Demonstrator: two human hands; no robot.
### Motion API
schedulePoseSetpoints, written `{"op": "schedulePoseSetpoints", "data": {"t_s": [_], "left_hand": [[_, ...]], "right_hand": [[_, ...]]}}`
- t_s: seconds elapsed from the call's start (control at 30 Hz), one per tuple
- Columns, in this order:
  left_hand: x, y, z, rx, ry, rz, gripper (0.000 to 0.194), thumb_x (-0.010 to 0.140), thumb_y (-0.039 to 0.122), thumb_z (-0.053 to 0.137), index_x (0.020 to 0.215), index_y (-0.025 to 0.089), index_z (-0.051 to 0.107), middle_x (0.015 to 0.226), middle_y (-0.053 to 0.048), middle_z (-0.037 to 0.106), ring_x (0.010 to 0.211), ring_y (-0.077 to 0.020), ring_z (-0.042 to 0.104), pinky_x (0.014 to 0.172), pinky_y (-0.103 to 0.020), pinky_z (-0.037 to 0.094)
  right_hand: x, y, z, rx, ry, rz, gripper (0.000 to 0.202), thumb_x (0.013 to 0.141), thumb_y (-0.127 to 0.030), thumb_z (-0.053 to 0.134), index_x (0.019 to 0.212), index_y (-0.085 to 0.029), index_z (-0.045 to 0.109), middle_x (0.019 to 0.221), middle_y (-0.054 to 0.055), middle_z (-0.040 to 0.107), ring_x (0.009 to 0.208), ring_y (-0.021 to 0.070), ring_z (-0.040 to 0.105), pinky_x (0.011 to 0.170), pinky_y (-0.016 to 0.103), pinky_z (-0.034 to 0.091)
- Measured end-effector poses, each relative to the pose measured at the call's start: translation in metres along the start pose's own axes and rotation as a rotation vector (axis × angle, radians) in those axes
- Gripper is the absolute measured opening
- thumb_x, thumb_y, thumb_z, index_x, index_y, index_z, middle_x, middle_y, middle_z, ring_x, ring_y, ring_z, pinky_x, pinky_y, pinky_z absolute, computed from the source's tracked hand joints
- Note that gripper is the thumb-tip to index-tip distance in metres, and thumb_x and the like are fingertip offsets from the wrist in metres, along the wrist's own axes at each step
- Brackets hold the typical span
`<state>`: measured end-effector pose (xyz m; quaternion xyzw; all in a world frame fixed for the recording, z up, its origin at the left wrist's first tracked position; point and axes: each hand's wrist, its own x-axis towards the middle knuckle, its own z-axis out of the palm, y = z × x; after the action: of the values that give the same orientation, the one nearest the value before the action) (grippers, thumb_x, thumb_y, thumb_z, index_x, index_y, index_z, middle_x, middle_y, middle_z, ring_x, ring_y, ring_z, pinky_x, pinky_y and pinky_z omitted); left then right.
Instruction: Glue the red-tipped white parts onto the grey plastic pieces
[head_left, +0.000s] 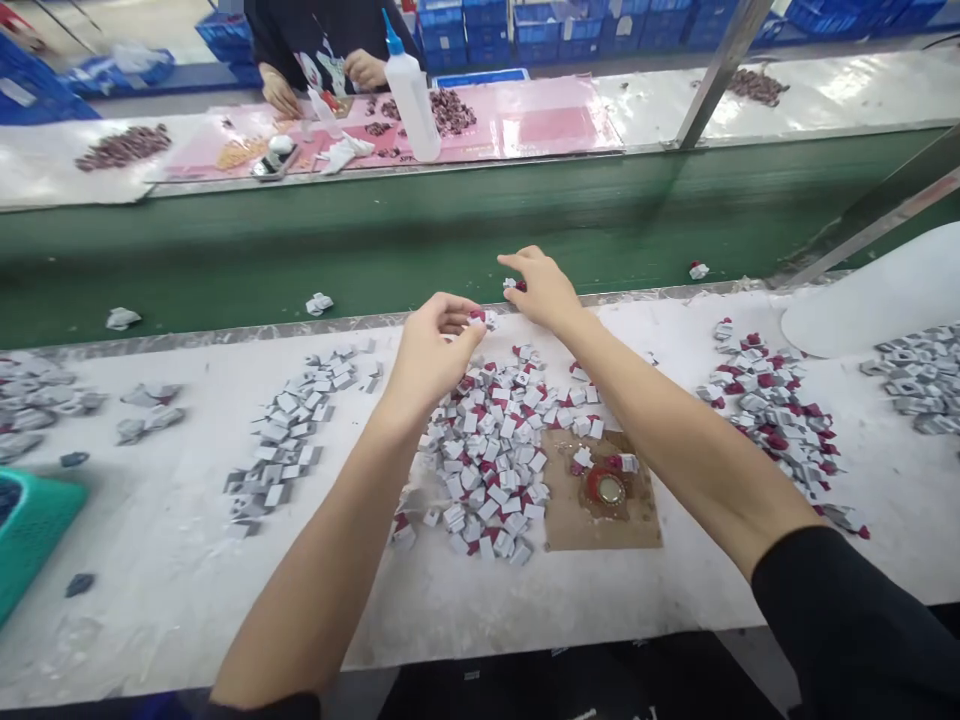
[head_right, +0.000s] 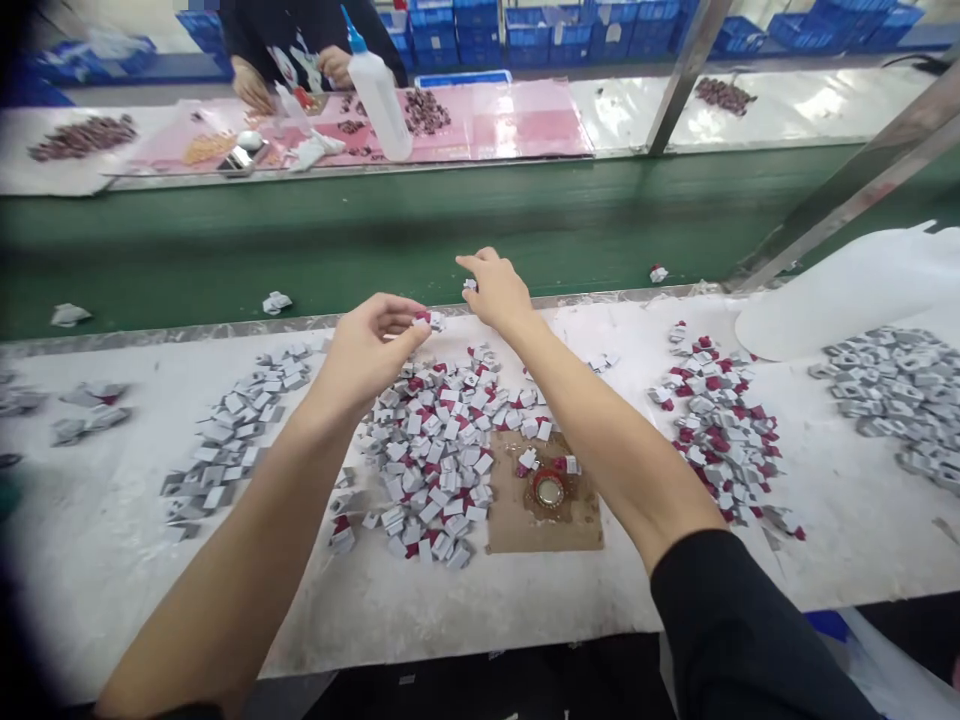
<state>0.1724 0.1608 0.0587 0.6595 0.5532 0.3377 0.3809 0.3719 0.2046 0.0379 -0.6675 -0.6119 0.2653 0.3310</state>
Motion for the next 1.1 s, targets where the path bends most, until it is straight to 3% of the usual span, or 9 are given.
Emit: {"op": "schedulePoseSetpoints", "data": {"t_s": [0.1,0.2,0.3,0.4,0.47,0.63,0.83,0.97,1.1], "left_hand": [[0.047,-0.005,0.019,0.046,-0.002,-0.041,0.015,0.094,0.008,0.076,0.101,0.020,0.074,0.109,-0.011,0.084,0.106,-0.0260,0.079,0.104,-0.043,0.065],[0.084,-0.009,0.043,0.083,-0.058,-0.095,0.011,0.098,0.006,0.077,0.103,0.016,0.076,0.109,-0.013,0.083,0.103,-0.0262,0.080,0.100,-0.043,0.066],[0.108,-0.013,0.066,0.120,-0.154,-0.127,0.018,0.107,0.023,0.082,0.122,0.014,0.079,0.126,-0.013,0.082,0.112,-0.0270,0.081,0.101,-0.046,0.070],[0.120,-0.014,0.080,0.165,-0.212,-0.137,0.041,0.112,0.043,0.081,0.145,0.019,0.075,0.144,-0.013,0.077,0.122,-0.0291,0.080,0.103,-0.051,0.072],[0.120,-0.012,0.078,0.202,-0.205,-0.124,0.041,0.112,0.043,0.081,0.145,0.019,0.075,0.147,-0.014,0.077,0.125,-0.0301,0.079,0.106,-0.053,0.071],[0.062,-0.014,0.018,0.313,-0.050,-0.035,0.026,0.103,0.015,0.078,0.129,0.019,0.078,0.142,-0.017,0.077,0.125,-0.0295,0.076,0.119,-0.046,0.059],[-0.048,-0.057,-0.069,0.486,0.284,-0.169,0.030,0.090,0.022,0.075,0.120,0.018,0.071,0.134,-0.022,0.070,0.133,-0.0456,0.072,0.127,-0.065,0.053],[-0.064,-0.078,-0.073,0.509,0.307,-0.230,0.017,0.089,0.027,0.071,0.105,0.022,0.066,0.124,-0.019,0.071,0.119,-0.0440,0.075,0.126,-0.066,0.054],[-0.062,-0.073,-0.064,0.479,0.324,-0.246,0.009,0.090,0.027,0.068,0.097,0.024,0.063,0.110,-0.013,0.074,0.106,-0.0352,0.078,0.119,-0.056,0.061]], "right_hand": [[0.022,-0.005,0.003,-0.024,-0.025,0.029,0.030,0.092,0.006,0.073,0.112,-0.010,0.090,0.138,0.021,0.082,0.137,0.0394,0.074,0.130,0.059,0.053],[-0.002,-0.007,-0.020,0.005,0.007,0.078,0.032,0.095,0.003,0.071,0.121,-0.007,0.088,0.129,0.022,0.086,0.122,0.0354,0.083,0.118,0.054,0.064],[-0.064,0.002,-0.059,0.070,0.016,0.119,0.034,0.102,-0.011,0.075,0.133,-0.009,0.087,0.124,0.020,0.090,0.098,0.0310,0.089,0.093,0.048,0.073],[-0.145,0.026,-0.091,0.128,-0.015,0.101,0.031,0.099,-0.047,0.090,0.119,-0.024,0.096,0.107,0.014,0.094,0.091,0.0351,0.092,0.074,0.045,0.075],[-0.197,0.042,-0.102,0.106,0.016,0.104,0.034,0.096,-0.062,0.091,0.110,-0.032,0.098,0.108,0.012,0.094,0.091,0.0364,0.092,0.064,0.040,0.073],[-0.290,0.059,-0.095,0.220,0.205,0.272,0.031,0.087,-0.062,0.099,0.103,-0.035,0.098,0.090,0.007,0.093,0.073,0.0361,0.091,0.047,0.032,0.069],[-0.325,0.044,-0.065,0.335,0.347,0.324,0.021,0.088,-0.039,0.097,0.108,-0.036,0.100,0.095,0.003,0.094,0.079,0.0280,0.093,0.068,0.024,0.076],[-0.323,0.036,-0.056,0.332,0.320,0.225,0.021,0.095,-0.028,0.090,0.110,-0.038,0.099,0.106,0.003,0.094,0.087,0.0230,0.091,0.073,0.024,0.074],[-0.327,0.033,-0.049,0.318,0.274,0.172,0.025,0.102,-0.024,0.086,0.119,-0.039,0.097,0.108,0.004,0.090,0.092,0.0225,0.086,0.076,0.028,0.073]]}}
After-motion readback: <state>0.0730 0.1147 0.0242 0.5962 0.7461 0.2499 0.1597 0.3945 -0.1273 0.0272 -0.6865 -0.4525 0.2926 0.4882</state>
